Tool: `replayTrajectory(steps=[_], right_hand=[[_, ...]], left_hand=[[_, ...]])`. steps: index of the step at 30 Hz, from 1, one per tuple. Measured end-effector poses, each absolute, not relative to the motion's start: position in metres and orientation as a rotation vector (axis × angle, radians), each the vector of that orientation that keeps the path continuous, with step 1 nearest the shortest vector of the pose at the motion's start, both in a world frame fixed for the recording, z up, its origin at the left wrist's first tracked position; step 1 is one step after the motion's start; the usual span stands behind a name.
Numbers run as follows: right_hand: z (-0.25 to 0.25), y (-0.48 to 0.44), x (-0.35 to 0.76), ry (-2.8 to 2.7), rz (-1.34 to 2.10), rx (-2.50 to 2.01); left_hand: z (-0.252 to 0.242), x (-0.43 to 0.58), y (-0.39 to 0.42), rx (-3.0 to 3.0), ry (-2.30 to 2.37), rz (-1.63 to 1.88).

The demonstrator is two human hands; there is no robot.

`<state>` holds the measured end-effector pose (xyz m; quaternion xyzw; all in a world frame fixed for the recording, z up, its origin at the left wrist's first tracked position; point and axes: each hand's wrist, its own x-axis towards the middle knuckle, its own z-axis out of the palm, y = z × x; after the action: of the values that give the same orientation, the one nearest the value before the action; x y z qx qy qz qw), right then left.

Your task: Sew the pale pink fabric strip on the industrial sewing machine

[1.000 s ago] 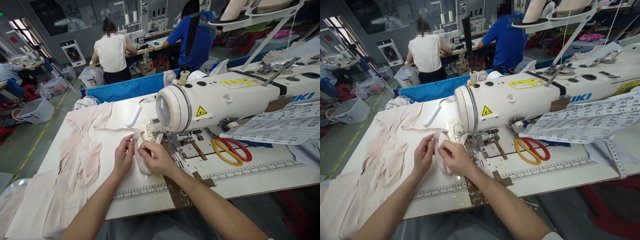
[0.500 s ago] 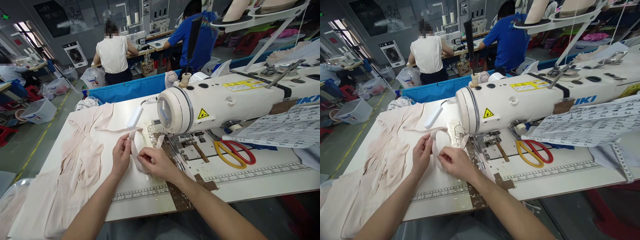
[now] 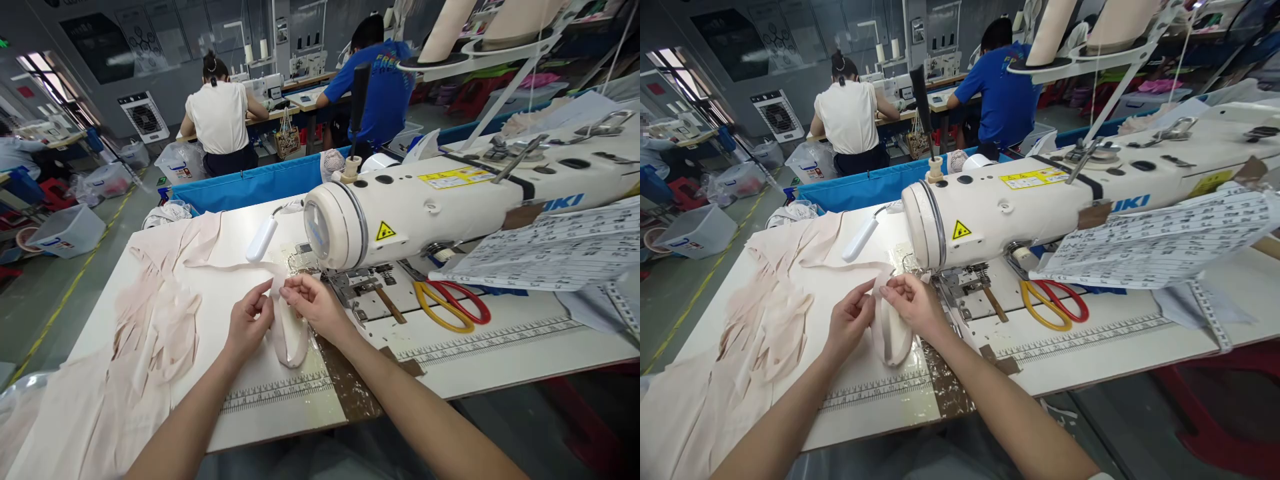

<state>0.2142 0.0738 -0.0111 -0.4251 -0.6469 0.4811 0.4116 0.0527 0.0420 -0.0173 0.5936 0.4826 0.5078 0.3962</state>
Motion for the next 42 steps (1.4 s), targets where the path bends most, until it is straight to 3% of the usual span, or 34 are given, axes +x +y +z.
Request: replayTrajectory(steps=[8, 16, 27, 42], right_hand=[[-0.008, 0.069, 0.217, -1.688, 1.014, -1.157], [-0.009, 0.074, 0.222, -1.726, 1.199, -1.098], [-0.005, 0.064, 0.219, -2.029, 1.122, -0.933], [-0.008, 0.068, 0.218, -1.827, 1.004, -1.099]], left_hand=[[-0.017, 0.051, 0.045, 1.414, 1.134, 1.083], [-0.020, 0.049, 0.046, 1.389, 1.100, 1.026], [-0.007, 0.046, 0.053, 1.216, 1.125, 1.137], [-0.013, 0.048, 0.047, 1.295, 1.113, 1.112]])
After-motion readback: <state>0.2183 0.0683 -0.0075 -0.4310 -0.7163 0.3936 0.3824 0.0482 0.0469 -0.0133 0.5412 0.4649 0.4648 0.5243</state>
